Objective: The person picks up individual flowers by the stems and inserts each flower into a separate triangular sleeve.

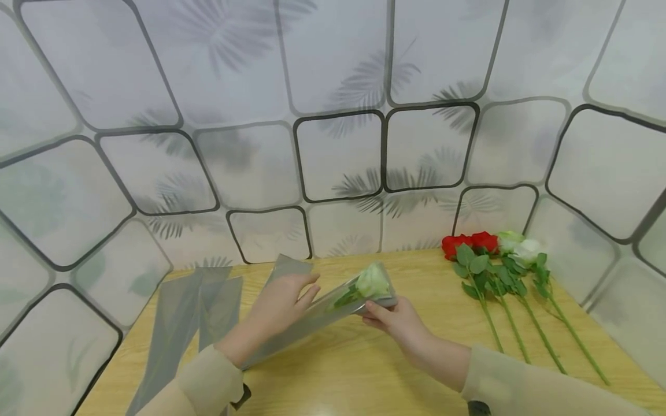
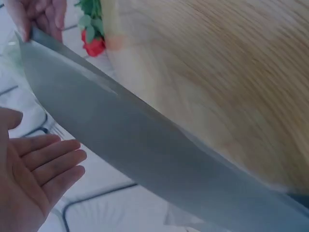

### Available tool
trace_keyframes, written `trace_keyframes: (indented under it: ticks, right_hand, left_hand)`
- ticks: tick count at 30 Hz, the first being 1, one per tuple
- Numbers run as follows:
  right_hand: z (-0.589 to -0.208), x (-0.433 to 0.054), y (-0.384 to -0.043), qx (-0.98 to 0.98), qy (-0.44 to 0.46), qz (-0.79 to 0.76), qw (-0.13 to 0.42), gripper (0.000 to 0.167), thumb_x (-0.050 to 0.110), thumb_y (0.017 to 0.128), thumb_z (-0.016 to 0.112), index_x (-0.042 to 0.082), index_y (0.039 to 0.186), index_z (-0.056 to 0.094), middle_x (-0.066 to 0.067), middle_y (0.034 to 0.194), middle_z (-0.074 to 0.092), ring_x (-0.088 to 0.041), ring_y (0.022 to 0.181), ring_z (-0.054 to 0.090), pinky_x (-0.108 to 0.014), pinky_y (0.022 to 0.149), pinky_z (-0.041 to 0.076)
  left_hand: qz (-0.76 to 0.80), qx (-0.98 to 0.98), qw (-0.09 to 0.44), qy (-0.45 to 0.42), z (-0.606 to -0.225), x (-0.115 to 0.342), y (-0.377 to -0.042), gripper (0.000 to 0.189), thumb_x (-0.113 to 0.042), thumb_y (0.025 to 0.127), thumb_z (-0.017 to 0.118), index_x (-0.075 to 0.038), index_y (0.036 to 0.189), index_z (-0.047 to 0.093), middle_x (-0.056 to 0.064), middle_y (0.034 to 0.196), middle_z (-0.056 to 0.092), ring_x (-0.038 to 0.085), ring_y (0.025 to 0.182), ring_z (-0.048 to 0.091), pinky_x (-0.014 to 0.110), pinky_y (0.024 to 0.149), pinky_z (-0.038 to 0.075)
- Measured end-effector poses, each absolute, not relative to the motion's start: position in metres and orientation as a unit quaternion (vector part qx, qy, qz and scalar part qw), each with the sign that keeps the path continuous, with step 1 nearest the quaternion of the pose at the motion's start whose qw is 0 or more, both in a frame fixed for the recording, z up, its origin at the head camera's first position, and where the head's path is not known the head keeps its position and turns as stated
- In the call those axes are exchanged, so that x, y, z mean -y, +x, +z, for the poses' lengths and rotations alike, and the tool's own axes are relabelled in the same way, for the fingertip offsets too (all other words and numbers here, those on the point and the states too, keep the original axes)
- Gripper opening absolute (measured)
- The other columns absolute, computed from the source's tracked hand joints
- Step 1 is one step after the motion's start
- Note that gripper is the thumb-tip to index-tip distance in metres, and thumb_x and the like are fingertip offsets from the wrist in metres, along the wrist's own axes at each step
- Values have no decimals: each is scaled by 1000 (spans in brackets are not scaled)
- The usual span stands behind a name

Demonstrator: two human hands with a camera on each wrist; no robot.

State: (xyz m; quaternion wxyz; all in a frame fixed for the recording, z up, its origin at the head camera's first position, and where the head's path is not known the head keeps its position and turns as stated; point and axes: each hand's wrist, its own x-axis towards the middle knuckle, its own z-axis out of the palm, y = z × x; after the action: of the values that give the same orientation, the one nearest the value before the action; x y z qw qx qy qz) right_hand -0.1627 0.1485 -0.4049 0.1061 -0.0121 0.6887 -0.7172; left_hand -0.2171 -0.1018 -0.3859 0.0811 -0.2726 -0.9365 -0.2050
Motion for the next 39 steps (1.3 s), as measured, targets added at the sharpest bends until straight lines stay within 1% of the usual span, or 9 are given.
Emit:
trace_keyframes:
  ticks: [6,13,17,19,24,28,31,35,39]
  right_hand:
    - [-405,-150,-162,-687,3,-720,99,43,7,111,54,-17,146,47,-29,135,69,-17,111,74,-29,97,62]
    - [-400,-151,-166,-666,31,-739,97,41,5,111,51,-17,144,44,-31,133,67,-11,101,74,-26,96,62]
    - [-397,-153,-174,-642,42,-762,76,45,1,110,50,-20,147,38,-28,124,71,-10,96,75,-26,93,63]
    - [-396,-156,-179,-630,49,-772,69,47,0,109,49,-21,148,35,-20,114,73,-8,91,74,-26,91,64]
    - [-390,-165,-193,-605,62,-790,73,46,3,110,50,-18,147,33,-2,94,70,-4,81,73,-20,84,63]
    - [-383,-170,-203,-600,58,-794,78,44,7,111,49,-17,147,37,2,88,70,-3,79,72,-18,83,63]
    - [-379,-171,-208,-598,55,-796,81,41,9,112,50,-16,144,43,4,83,71,-3,78,72,-17,82,63]
    - [-380,-171,-211,-598,49,-795,86,45,9,111,53,-19,145,44,5,83,75,-3,78,73,-18,82,63]
    - [-386,-168,-210,-616,33,-782,88,51,7,109,56,-24,148,41,0,94,79,-4,84,74,-21,87,63]
  left_hand:
    - [-229,925,-48,-298,-398,131,-222,50,-31,112,52,3,148,58,21,150,63,44,139,59,62,116,47]
    - [-311,892,-149,-291,-403,144,-224,59,-38,113,49,6,151,53,26,145,64,46,135,61,63,112,50]
    - [-331,877,-157,-311,-403,144,-225,49,-34,111,53,6,137,65,23,133,72,41,123,69,54,102,59]
    - [-337,870,-154,-325,-405,143,-226,40,-31,110,57,3,124,72,16,118,78,27,104,74,40,88,63]
    - [-375,851,-151,-335,-410,136,-227,24,-21,107,65,-2,103,77,1,86,76,0,71,57,20,64,51]
    - [-405,845,-158,-311,-410,126,-224,26,-15,105,66,0,85,71,-7,64,53,1,59,42,17,57,39]
    - [-424,846,-156,-284,-410,117,-220,30,-14,105,67,1,79,68,-9,62,44,3,58,37,17,55,36]
    - [-469,836,-157,-238,-412,107,-213,25,-12,104,69,4,85,75,-9,64,53,5,62,42,18,56,39]
    - [-505,823,-153,-212,-413,100,-209,27,-10,103,69,10,84,72,-9,59,50,6,60,40,18,55,36]
